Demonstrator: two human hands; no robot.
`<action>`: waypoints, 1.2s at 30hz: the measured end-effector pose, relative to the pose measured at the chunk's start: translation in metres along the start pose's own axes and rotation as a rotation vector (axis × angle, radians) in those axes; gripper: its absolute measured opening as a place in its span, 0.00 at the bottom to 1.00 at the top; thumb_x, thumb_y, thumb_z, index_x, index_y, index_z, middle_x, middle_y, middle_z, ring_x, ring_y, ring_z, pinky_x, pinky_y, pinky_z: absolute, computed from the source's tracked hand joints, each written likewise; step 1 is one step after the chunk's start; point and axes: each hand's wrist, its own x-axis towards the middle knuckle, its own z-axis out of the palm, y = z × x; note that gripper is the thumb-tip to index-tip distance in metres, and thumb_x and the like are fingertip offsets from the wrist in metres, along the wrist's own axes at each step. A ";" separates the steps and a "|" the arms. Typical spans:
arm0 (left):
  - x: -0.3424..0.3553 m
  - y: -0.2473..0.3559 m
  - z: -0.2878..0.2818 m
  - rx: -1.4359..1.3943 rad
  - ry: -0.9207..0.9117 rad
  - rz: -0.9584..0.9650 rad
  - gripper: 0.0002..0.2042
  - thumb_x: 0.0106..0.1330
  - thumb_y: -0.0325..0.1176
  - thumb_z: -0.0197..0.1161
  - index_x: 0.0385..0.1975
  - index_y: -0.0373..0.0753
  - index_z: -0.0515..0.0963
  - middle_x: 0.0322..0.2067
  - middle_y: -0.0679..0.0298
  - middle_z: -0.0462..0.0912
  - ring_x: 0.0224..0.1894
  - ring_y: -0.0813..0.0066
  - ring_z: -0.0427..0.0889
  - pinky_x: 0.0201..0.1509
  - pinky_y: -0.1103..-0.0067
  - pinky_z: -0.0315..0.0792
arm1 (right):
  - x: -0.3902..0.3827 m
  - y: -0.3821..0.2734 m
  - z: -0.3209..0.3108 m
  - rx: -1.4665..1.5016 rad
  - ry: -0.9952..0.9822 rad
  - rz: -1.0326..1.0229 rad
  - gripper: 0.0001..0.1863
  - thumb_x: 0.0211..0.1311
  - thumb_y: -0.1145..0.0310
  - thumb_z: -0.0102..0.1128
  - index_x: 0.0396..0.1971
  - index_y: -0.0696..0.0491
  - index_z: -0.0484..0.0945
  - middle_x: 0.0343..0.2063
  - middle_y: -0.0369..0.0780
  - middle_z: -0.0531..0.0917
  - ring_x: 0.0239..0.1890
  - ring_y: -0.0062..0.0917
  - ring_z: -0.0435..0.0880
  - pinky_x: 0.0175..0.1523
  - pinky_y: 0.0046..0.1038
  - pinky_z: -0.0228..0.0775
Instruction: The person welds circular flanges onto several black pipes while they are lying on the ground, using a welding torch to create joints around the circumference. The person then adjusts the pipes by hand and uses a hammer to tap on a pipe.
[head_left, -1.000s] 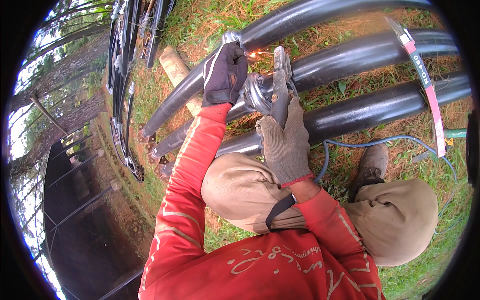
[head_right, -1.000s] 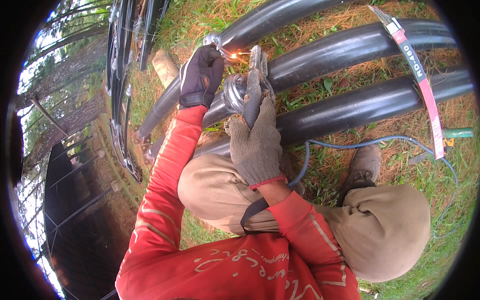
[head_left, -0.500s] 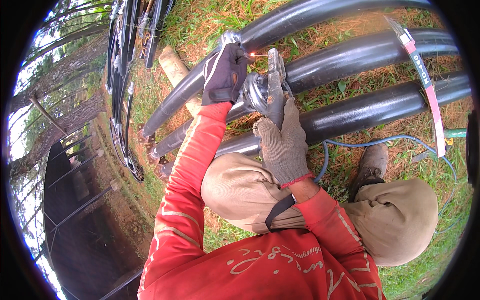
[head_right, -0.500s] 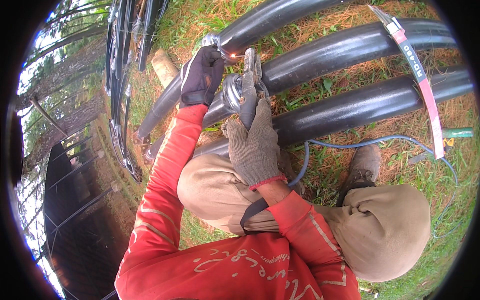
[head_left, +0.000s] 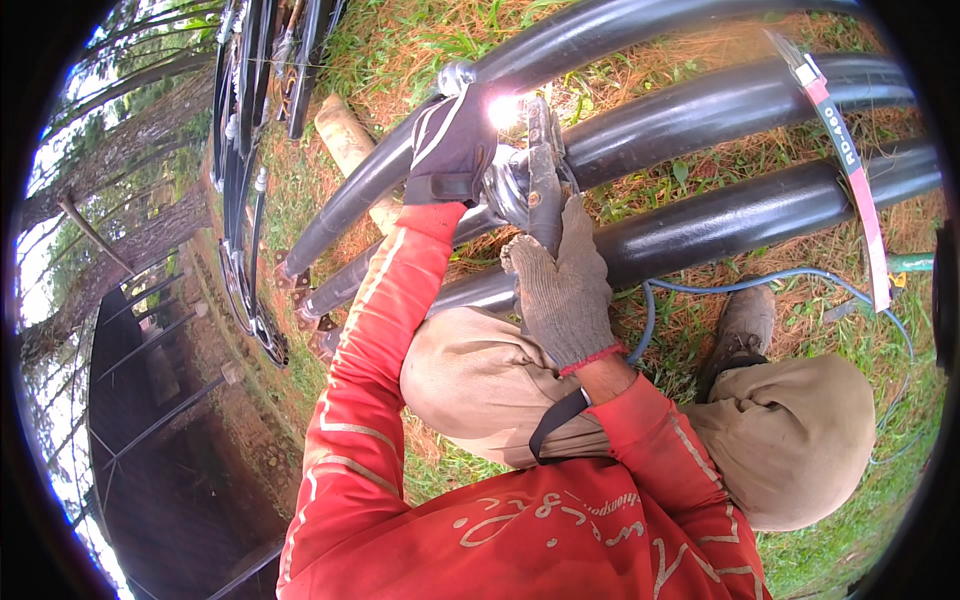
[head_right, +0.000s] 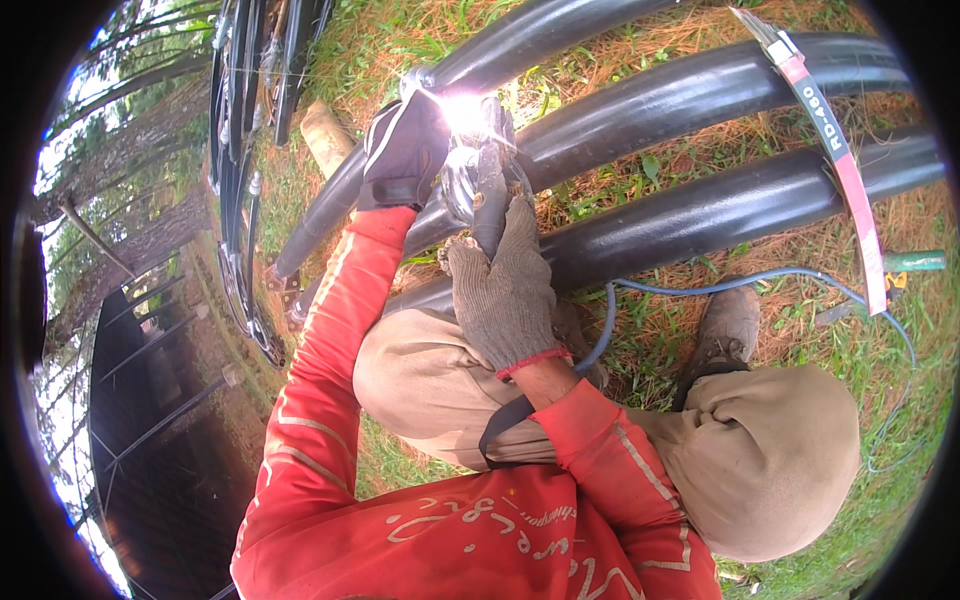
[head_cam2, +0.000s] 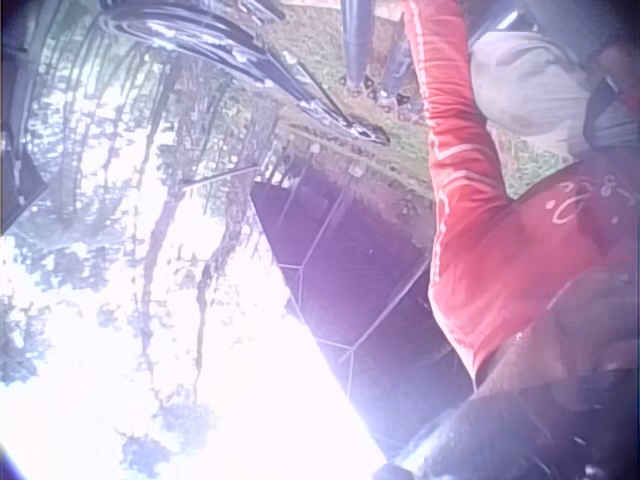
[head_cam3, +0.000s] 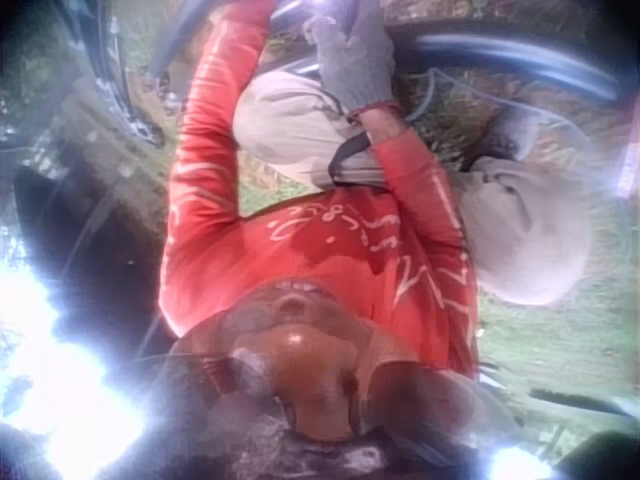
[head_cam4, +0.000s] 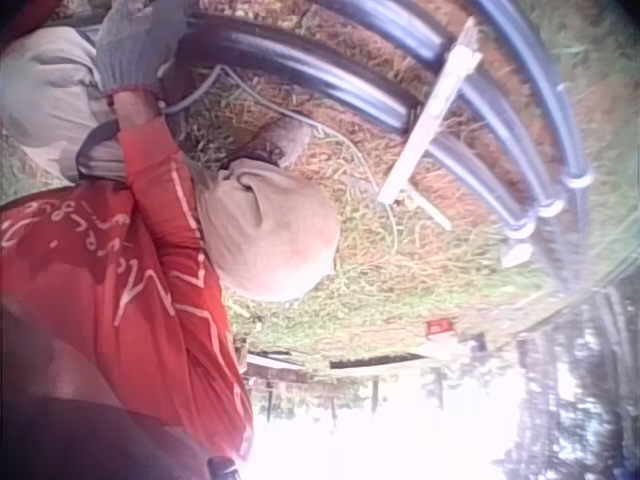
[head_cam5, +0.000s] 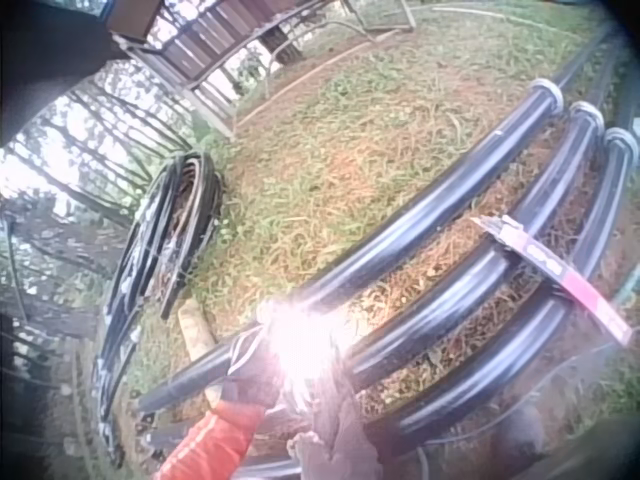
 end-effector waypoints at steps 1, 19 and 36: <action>-0.001 -0.001 0.000 -0.008 0.024 -0.001 0.09 0.72 0.37 0.67 0.45 0.41 0.81 0.29 0.51 0.86 0.33 0.42 0.86 0.40 0.52 0.79 | 0.001 -0.007 -0.003 0.038 -0.062 0.104 0.46 0.78 0.55 0.67 0.82 0.70 0.59 0.68 0.65 0.80 0.66 0.56 0.86 0.71 0.47 0.76; 0.000 -0.006 0.006 -0.219 -0.029 -0.156 0.08 0.71 0.32 0.72 0.43 0.44 0.80 0.30 0.54 0.89 0.35 0.43 0.89 0.43 0.55 0.80 | -0.001 -0.004 -0.001 0.030 -0.060 0.028 0.49 0.78 0.53 0.65 0.85 0.68 0.52 0.77 0.68 0.70 0.76 0.63 0.75 0.79 0.52 0.69; 0.000 0.006 -0.007 -0.118 -0.026 -0.148 0.07 0.73 0.37 0.70 0.45 0.45 0.81 0.31 0.54 0.89 0.36 0.43 0.88 0.43 0.54 0.80 | 0.002 -0.005 -0.005 0.016 -0.121 0.060 0.51 0.80 0.52 0.65 0.85 0.70 0.50 0.81 0.68 0.64 0.81 0.61 0.71 0.83 0.49 0.65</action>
